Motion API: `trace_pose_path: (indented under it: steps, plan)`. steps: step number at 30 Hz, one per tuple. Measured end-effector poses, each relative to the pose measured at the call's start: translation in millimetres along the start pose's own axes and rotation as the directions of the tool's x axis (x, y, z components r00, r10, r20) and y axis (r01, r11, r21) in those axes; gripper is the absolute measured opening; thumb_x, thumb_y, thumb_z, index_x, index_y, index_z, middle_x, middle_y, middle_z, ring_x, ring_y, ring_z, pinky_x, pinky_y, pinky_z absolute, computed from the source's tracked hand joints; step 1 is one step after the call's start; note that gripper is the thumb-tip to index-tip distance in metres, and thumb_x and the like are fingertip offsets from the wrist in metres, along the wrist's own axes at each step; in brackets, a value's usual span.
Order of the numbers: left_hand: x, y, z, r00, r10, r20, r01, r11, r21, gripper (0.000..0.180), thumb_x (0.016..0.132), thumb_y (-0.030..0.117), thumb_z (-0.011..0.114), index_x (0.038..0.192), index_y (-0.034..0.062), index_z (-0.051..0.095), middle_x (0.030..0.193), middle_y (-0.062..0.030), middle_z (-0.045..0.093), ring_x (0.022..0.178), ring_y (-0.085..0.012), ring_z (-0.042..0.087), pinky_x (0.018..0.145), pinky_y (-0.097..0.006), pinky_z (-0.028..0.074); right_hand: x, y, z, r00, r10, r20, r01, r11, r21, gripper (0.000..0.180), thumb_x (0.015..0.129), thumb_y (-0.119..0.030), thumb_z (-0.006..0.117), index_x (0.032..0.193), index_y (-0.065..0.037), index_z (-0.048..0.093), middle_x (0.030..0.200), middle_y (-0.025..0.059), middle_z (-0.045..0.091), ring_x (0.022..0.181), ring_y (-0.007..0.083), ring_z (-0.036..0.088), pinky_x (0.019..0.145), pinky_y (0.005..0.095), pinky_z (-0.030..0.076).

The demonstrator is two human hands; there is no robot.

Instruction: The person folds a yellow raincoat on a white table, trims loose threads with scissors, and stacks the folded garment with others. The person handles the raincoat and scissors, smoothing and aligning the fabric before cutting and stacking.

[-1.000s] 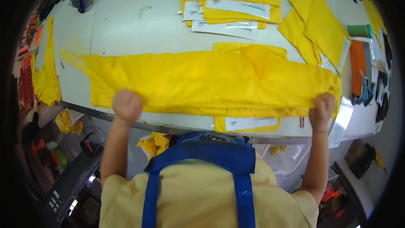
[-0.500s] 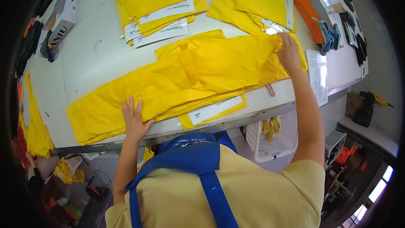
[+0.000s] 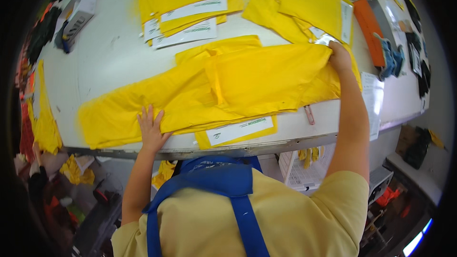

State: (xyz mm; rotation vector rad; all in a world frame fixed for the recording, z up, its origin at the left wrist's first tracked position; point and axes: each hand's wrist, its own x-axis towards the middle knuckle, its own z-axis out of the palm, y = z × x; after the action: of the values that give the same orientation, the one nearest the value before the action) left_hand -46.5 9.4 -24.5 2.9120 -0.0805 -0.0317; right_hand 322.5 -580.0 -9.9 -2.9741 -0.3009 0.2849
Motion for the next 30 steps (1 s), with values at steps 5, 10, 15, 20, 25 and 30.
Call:
trace_pose_path:
  steps: [5,10,15,20,25,30]
  plan:
    - [-2,-1,-3,1.0,-0.021,0.022,0.021,1.0,-0.022,0.079,0.068,0.046,0.074,0.137,0.0233,0.042,0.151,-0.0125,0.021,0.139,-0.0425,0.014,0.108,-0.062,0.007,-34,-110,-70,0.968,-0.246,0.051,0.249,0.966,-0.065,0.059,0.067,0.0,0.064,0.122,-0.011,0.049,0.137,0.0109,0.043,0.128,0.0321,0.037,0.102,0.0394,0.035]
    - [-4,0,-7,0.998,-0.037,0.05,0.037,0.999,0.002,0.08,0.068,0.049,0.073,0.137,0.0249,0.041,0.152,-0.0115,0.018,0.14,-0.0412,0.011,0.109,-0.062,0.005,-56,-284,-9,0.77,-0.614,0.176,0.602,0.789,0.121,0.05,0.084,-0.033,0.057,0.126,-0.007,0.051,0.126,0.0145,0.055,0.117,0.0297,0.05,0.103,0.0415,0.034]
    - [-4,-3,-5,0.997,-0.042,0.061,0.043,0.999,-0.015,0.08,0.069,0.05,0.073,0.138,0.0253,0.041,0.153,-0.0113,0.017,0.14,-0.0399,0.009,0.109,-0.061,0.003,-53,-385,23,0.758,-0.613,0.223,0.573,0.789,0.222,0.061,0.086,-0.046,0.056,0.129,-0.003,0.047,0.125,0.0173,0.053,0.118,0.032,0.049,0.1,0.0491,0.034]
    - [2,5,-31,0.99,-0.057,0.126,0.073,0.99,-0.124,0.075,0.071,0.041,0.073,0.137,0.0203,0.042,0.148,-0.0143,0.025,0.138,-0.041,0.015,0.108,-0.061,0.007,-117,-403,40,0.788,-0.56,-0.255,0.607,0.778,0.164,0.068,0.083,-0.04,0.062,0.134,-0.002,0.039,0.134,0.0217,0.043,0.129,0.0373,0.033,0.107,0.0511,0.025]
    - [79,34,-72,0.99,0.019,-0.14,-0.069,0.93,-0.361,0.058,0.074,0.03,0.069,0.127,0.0157,0.05,0.13,-0.0108,0.046,0.123,-0.0348,0.038,0.104,-0.049,0.028,-160,-380,65,0.846,-0.381,-0.372,0.501,0.807,0.313,0.056,0.08,-0.008,0.062,0.132,0.0,0.041,0.126,0.0235,0.049,0.117,0.0389,0.047,0.098,0.0436,0.04]
    - [205,73,-45,0.951,0.25,-0.183,-0.286,0.933,-0.216,0.034,0.077,0.012,0.064,0.111,0.0164,0.062,0.121,-0.0074,0.054,0.111,-0.0262,0.05,0.089,-0.036,0.045,-155,-372,61,0.855,-0.483,-0.189,0.513,0.733,0.446,0.041,0.078,-0.003,0.06,0.119,-0.004,0.055,0.108,0.0146,0.062,0.102,0.0314,0.057,0.088,0.0409,0.045]
